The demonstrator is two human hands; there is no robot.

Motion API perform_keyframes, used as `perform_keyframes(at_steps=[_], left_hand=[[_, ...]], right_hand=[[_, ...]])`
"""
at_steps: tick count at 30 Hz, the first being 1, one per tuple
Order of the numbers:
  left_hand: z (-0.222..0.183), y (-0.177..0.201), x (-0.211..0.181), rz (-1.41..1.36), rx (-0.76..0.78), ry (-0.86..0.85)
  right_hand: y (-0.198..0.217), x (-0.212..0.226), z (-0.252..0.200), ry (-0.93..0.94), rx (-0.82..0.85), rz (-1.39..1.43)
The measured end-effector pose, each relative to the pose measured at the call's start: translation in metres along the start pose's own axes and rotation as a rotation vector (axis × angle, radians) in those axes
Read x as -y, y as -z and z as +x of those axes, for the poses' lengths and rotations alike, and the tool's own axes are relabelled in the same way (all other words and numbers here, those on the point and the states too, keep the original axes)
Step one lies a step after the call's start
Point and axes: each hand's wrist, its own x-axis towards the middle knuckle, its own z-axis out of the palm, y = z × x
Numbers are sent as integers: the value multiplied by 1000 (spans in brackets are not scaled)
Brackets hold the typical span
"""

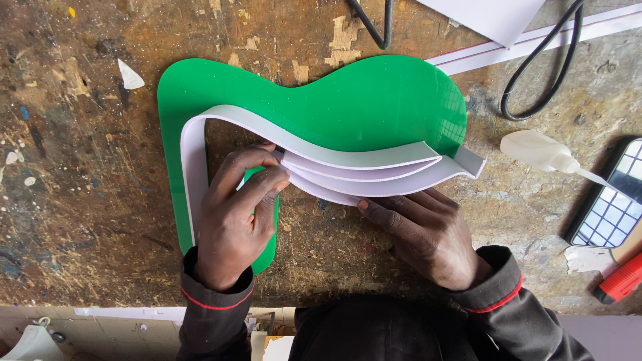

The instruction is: The person assembles a channel letter by applying adhesive to the edge of a white vinyl strip and pressing it into the inner grooves of a green acrylic letter base.

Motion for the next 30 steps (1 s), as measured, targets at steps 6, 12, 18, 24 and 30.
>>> perform_keyframes(at_steps=[6, 12, 18, 24, 30], left_hand=[[1, -4, -2, 86, 22, -10], [1, -6, 2, 142, 7, -48], [3, 2, 1, -58, -3, -74], [2, -6, 13, -101, -115, -54], [2, -9, 20, -193, -177, -90]], right_hand=[[-1, -2, -1, -21, 6, 21], [-1, -3, 5, -8, -19, 36], [-2, -4, 7, 10, -29, 73], [1, -2, 17, 18, -49, 31], [16, 19, 34, -1, -185, 129]])
